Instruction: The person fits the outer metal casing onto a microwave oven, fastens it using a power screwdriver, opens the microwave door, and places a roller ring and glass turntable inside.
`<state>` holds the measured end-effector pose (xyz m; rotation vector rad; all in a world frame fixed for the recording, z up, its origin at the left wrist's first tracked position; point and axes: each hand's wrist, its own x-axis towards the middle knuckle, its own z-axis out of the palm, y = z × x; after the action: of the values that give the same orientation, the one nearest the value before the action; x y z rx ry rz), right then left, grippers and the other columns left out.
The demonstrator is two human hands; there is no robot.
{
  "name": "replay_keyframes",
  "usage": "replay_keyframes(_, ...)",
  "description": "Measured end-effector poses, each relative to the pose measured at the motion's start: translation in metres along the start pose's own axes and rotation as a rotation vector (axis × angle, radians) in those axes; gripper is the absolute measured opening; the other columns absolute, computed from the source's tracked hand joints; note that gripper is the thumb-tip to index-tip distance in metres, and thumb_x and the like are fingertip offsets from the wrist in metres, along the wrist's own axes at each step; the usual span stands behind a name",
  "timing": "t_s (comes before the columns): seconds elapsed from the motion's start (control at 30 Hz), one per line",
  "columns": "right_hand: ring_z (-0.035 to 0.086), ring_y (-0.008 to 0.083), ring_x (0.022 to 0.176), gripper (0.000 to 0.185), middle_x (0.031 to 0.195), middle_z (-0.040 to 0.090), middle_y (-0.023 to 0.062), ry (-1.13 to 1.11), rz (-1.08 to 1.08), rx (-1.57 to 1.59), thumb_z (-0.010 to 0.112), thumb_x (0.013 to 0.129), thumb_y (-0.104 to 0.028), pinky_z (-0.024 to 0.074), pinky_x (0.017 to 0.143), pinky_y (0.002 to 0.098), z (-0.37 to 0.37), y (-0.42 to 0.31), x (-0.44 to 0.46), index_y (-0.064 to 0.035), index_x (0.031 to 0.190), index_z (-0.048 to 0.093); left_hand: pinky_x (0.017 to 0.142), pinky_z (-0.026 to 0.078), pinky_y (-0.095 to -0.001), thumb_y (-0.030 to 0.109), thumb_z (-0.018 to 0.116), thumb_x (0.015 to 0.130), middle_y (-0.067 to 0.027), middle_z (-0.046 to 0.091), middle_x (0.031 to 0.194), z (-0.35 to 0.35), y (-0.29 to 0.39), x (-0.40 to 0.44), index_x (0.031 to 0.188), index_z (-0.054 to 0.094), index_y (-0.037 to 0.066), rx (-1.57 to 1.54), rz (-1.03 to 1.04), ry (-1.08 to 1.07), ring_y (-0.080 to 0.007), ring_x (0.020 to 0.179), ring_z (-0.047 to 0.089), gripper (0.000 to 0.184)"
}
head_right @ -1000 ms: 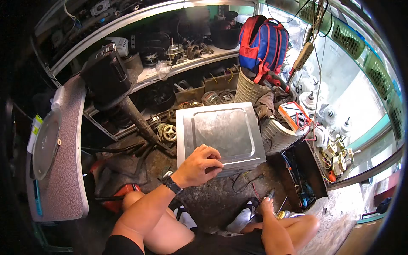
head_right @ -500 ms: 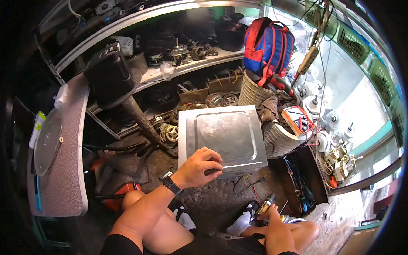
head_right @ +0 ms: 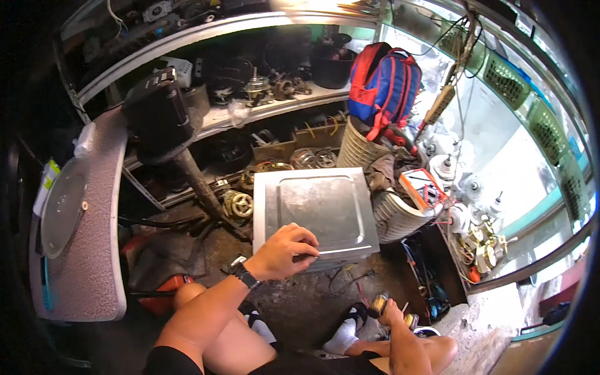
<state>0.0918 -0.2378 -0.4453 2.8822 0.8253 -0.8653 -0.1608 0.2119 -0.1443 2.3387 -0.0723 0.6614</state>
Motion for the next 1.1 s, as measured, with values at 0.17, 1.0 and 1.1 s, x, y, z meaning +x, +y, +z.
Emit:
replay_keyframes(0.17,0.07,0.0425,0.102,0.051,0.105,0.072,0.0266,-0.113,-0.183,-0.055,0.073,0.073,-0.025,0.0556,0.091,0.0466,-0.169,-0.059,-0.059,-0.0032,0.118,0.061,0.096,0.048,-0.0389,0.009,0.078,0.078,-0.0013,0.065,0.106,-0.002,-0.005,0.001,0.092,0.075,0.011,-0.025,0.022,-0.021,-0.0247,0.103,0.059,0.015)
replay_keyframes(1.0,0.068,0.0422,0.094,0.037,0.098,0.071,0.0226,-0.145,-1.005,-0.031,0.073,0.082,-0.025,0.053,0.08,0.0462,-0.425,-0.323,-0.173,-0.0044,0.112,0.063,0.095,0.048,-0.0378,0.013,0.082,0.078,-0.0011,0.066,0.104,-0.001,-0.003,-0.003,0.09,0.073,0.01,-0.013,0.025,0.021,-0.0247,0.102,0.06,0.015)
replay_keyframes(1.1,0.068,0.0418,0.094,0.037,0.096,0.071,0.0224,-0.17,-0.99,-0.037,0.073,0.081,-0.025,0.0531,0.08,0.0455,-0.427,-0.327,-0.172,-0.0039,0.111,0.064,0.095,0.048,-0.0377,0.013,0.081,0.078,-0.0008,0.065,0.105,-0.001,-0.002,-0.003,0.09,0.072,0.009,-0.021,0.011,0.011,-0.0243,0.103,0.059,0.016)
